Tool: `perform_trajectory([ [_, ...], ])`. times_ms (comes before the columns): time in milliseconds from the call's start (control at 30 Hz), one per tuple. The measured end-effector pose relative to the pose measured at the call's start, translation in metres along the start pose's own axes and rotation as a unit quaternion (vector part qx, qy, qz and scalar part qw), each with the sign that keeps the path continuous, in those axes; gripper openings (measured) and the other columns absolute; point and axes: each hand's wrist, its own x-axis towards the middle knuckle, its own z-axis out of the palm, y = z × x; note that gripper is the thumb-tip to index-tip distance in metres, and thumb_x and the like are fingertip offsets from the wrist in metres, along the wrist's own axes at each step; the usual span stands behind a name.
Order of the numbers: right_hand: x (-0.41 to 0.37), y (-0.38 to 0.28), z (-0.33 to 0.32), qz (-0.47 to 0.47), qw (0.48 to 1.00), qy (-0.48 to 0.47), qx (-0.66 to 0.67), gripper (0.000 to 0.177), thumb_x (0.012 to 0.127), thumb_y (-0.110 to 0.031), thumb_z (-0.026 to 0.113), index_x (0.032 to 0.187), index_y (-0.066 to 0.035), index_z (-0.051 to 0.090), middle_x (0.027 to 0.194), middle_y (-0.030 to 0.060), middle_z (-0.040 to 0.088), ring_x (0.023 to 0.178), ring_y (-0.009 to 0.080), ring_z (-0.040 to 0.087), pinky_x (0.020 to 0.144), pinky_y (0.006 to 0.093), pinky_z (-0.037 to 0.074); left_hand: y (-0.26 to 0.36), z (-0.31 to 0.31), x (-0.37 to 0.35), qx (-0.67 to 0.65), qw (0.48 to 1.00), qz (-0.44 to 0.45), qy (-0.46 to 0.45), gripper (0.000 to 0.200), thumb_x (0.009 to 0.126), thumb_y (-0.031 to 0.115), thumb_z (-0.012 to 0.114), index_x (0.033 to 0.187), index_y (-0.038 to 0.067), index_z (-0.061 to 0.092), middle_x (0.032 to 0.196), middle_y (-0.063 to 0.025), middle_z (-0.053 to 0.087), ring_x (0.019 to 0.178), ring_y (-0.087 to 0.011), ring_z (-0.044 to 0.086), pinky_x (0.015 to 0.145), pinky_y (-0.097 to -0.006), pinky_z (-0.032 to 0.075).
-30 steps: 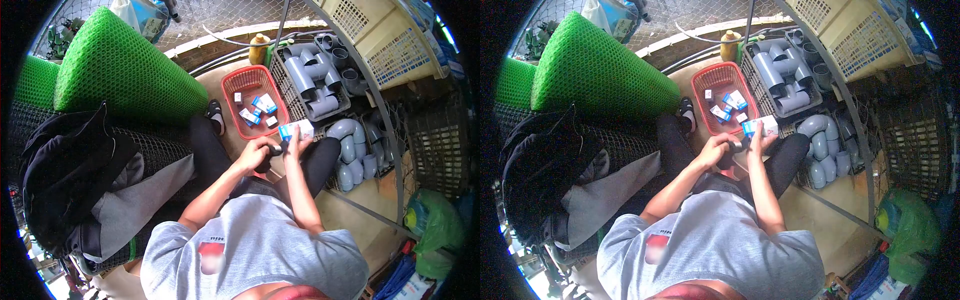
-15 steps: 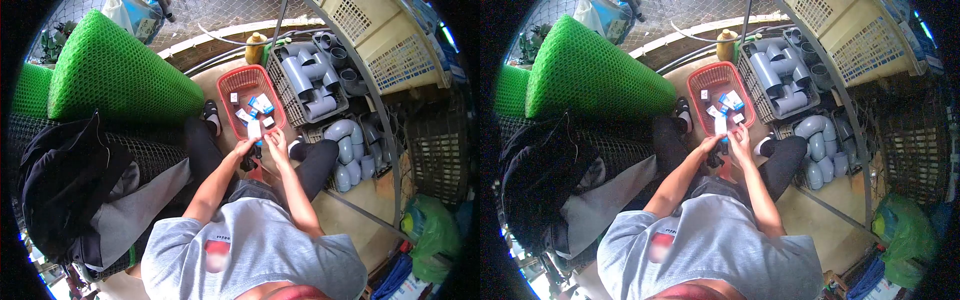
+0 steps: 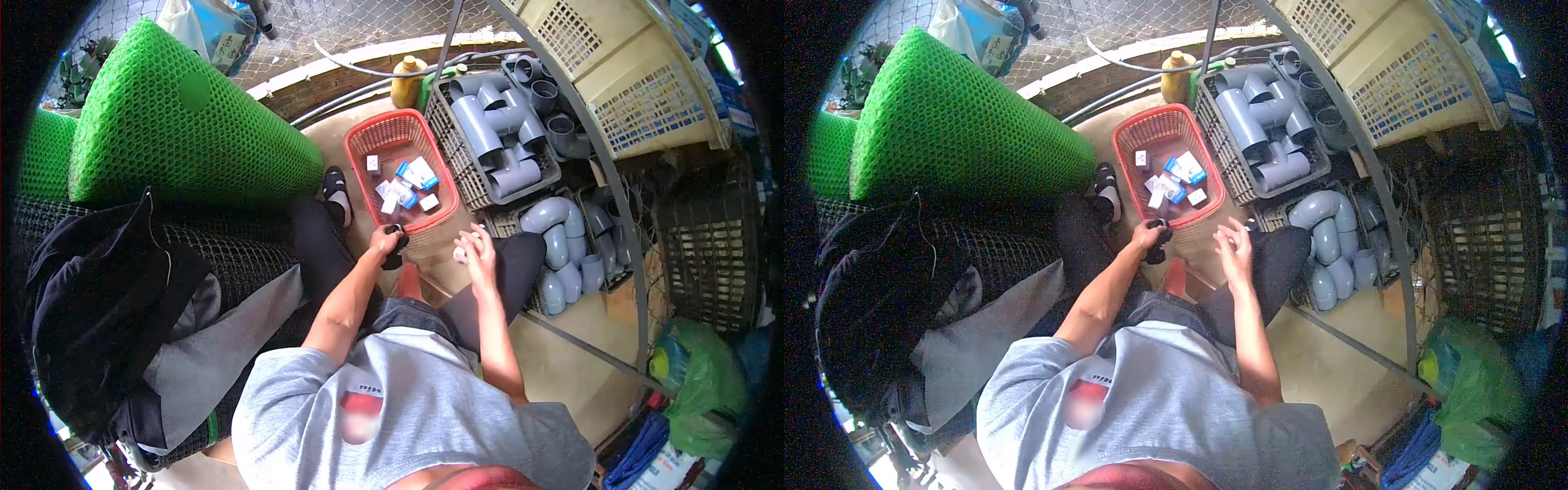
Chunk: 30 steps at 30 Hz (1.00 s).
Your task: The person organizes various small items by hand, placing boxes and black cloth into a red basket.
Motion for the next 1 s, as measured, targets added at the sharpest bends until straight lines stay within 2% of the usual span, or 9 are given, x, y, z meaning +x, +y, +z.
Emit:
perform_trajectory([
  [133, -0.001, -0.053, -0.017, -0.155, 0.987, 0.032, 0.022, 0.044, 0.104, -0.009, 0.059, 0.146, -0.003, 0.048, 0.133, 0.0159, 0.065, 0.117, 0.0230, 0.068, 0.095, 0.0312, 0.053, -0.012, -0.002, 0.008, -0.020, 0.998, 0.027, -0.060, 0.049, 0.082, 0.026, 0.079, 0.127, 0.007, 0.070, 0.112, -0.0124, 0.075, 0.098, -0.0226, 0.072, 0.087, -0.0373, 0.058],
  [233, -0.026, -0.157, -0.031, -0.370, 0.916, 0.118, -0.102, 0.036, 0.103, -0.006, 0.059, 0.138, 0.001, 0.056, 0.123, 0.0126, 0.071, 0.114, 0.0187, 0.068, 0.101, 0.0323, 0.050, -0.033, 0.001, 0.024, -0.041, 0.996, 0.045, -0.069, 0.040, 0.092, 0.016, 0.070, 0.130, 0.003, 0.065, 0.100, -0.0108, 0.074, 0.083, -0.0213, 0.072, 0.067, -0.0363, 0.061],
  [433, -0.059, -0.387, -0.104, -0.696, 0.605, 0.318, -0.222, 0.020, 0.102, -0.005, 0.062, 0.119, 0.001, 0.070, 0.115, 0.0106, 0.075, 0.106, 0.0177, 0.071, 0.095, 0.0337, 0.055, -0.037, -0.001, 0.022, -0.016, 0.994, 0.076, -0.080, 0.051, 0.085, 0.022, 0.073, 0.130, -0.001, 0.066, 0.107, -0.0169, 0.075, 0.086, -0.0223, 0.073, 0.075, -0.0369, 0.060],
  [533, -0.042, -0.500, -0.156, -0.594, 0.550, 0.411, -0.419, 0.031, 0.104, -0.023, 0.065, 0.130, -0.007, 0.068, 0.118, 0.0132, 0.074, 0.111, 0.0251, 0.071, 0.093, 0.0382, 0.058, -0.030, -0.002, 0.020, -0.034, 0.994, 0.051, -0.086, 0.050, 0.086, 0.021, 0.072, 0.131, 0.000, 0.066, 0.108, -0.0159, 0.075, 0.091, -0.0239, 0.073, 0.082, -0.0376, 0.059],
  [633, 0.062, -0.592, -0.262, -0.471, 0.585, 0.343, -0.564, 0.055, 0.095, -0.037, 0.073, 0.141, -0.010, 0.060, 0.132, 0.0168, 0.068, 0.122, 0.0322, 0.065, 0.100, 0.0453, 0.054, -0.029, -0.005, 0.026, -0.059, 0.991, 0.082, -0.084, 0.046, 0.088, 0.020, 0.071, 0.130, 0.000, 0.067, 0.112, -0.0162, 0.075, 0.098, -0.0238, 0.072, 0.087, -0.0375, 0.058],
  [767, 0.146, -0.612, -0.321, -0.248, 0.600, 0.397, -0.648, 0.089, 0.079, -0.040, 0.084, 0.152, -0.007, 0.046, 0.149, 0.0241, 0.054, 0.138, 0.0368, 0.053, 0.112, 0.0474, 0.045, -0.028, -0.009, 0.027, -0.081, 0.988, 0.130, -0.034, 0.043, 0.089, 0.021, 0.072, 0.128, 0.002, 0.068, 0.117, -0.0163, 0.074, 0.105, -0.0230, 0.070, 0.094, -0.0360, 0.055],
  [900, 0.167, -0.609, -0.325, -0.122, 0.662, 0.329, -0.662, 0.096, 0.074, -0.037, 0.085, 0.153, -0.004, 0.044, 0.155, 0.0274, 0.046, 0.142, 0.0381, 0.048, 0.117, 0.0455, 0.041, -0.009, -0.017, -0.007, -0.105, 0.983, 0.145, -0.039, 0.038, 0.090, 0.014, 0.072, 0.126, 0.002, 0.068, 0.114, -0.0128, 0.074, 0.104, -0.0212, 0.069, 0.093, -0.0345, 0.055],
  [967, 0.167, -0.602, -0.319, -0.140, 0.551, 0.365, -0.737, 0.079, 0.075, -0.033, 0.080, 0.142, 0.000, 0.055, 0.137, 0.0301, 0.061, 0.125, 0.0454, 0.062, 0.105, 0.0512, 0.052, -0.014, -0.012, -0.009, -0.121, 0.982, 0.135, -0.053, 0.036, 0.090, 0.013, 0.073, 0.124, 0.002, 0.068, 0.112, -0.0120, 0.074, 0.102, -0.0209, 0.070, 0.092, -0.0349, 0.056],
  [1000, 0.159, -0.597, -0.312, -0.136, 0.554, 0.365, -0.736, 0.079, 0.075, -0.033, 0.080, 0.142, 0.000, 0.055, 0.137, 0.0301, 0.061, 0.125, 0.0454, 0.062, 0.105, 0.0512, 0.052, -0.020, -0.007, -0.003, -0.110, 0.981, 0.146, -0.060, 0.036, 0.095, 0.007, 0.069, 0.131, 0.004, 0.064, 0.113, -0.0119, 0.072, 0.094, -0.0214, 0.071, 0.079, -0.0355, 0.060],
])
